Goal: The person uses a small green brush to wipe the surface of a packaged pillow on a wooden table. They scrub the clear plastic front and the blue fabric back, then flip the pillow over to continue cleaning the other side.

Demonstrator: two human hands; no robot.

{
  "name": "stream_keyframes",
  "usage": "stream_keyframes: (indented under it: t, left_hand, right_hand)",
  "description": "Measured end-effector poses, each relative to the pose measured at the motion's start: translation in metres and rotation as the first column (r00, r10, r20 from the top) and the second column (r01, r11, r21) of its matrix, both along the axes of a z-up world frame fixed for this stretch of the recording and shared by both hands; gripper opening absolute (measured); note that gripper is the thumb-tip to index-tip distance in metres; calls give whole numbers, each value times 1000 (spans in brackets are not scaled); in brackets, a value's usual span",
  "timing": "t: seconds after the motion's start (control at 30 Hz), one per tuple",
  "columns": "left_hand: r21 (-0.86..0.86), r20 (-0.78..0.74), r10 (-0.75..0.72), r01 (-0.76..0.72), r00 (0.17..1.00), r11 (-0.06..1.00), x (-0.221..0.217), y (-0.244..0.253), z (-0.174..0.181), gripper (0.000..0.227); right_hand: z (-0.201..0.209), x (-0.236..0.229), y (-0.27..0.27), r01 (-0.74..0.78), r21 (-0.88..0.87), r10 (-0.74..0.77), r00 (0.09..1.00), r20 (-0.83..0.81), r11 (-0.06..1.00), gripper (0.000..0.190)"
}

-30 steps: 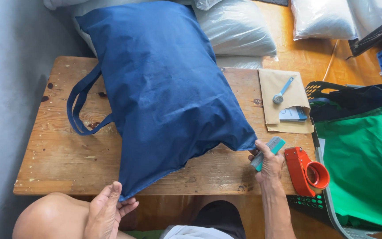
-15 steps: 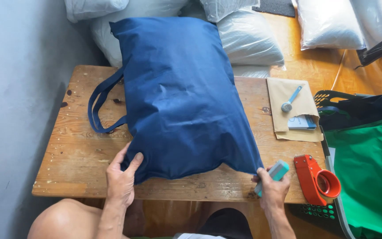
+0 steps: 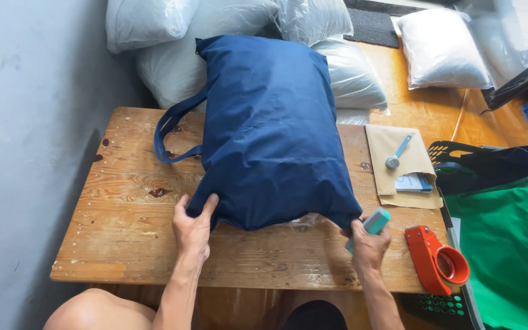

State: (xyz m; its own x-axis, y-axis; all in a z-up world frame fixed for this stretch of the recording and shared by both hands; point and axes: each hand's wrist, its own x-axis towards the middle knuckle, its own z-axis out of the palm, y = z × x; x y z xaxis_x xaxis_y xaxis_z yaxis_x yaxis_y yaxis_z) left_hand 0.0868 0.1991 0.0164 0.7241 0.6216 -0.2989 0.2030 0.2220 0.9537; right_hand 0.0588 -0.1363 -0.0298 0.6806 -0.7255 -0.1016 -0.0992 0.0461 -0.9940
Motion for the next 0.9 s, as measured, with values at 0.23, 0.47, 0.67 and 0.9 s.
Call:
stream_keyframes:
  t: [0.23, 0.47, 0.67, 0.9]
  left_hand:
    - [-282, 42, 148, -130, 988, 950, -56, 9, -44, 18]
    - [-465, 59, 239, -185, 969, 866, -68, 9, -38, 14]
    - [-614, 158, 328, -168, 931, 771, -68, -1, -36, 17]
    - [-644, 305, 298, -34, 905, 764, -72, -1, -54, 10]
  right_hand:
    - [35, -39, -1, -10, -158, -23, 979, -202, 987, 38]
    - [98, -44, 91, -438, -324, 448, 893, -48, 838, 48]
    - [126, 21, 165, -203, -918, 681, 726, 92, 340, 59]
    - [87, 35, 233, -86, -993, 504, 857, -113, -77, 61]
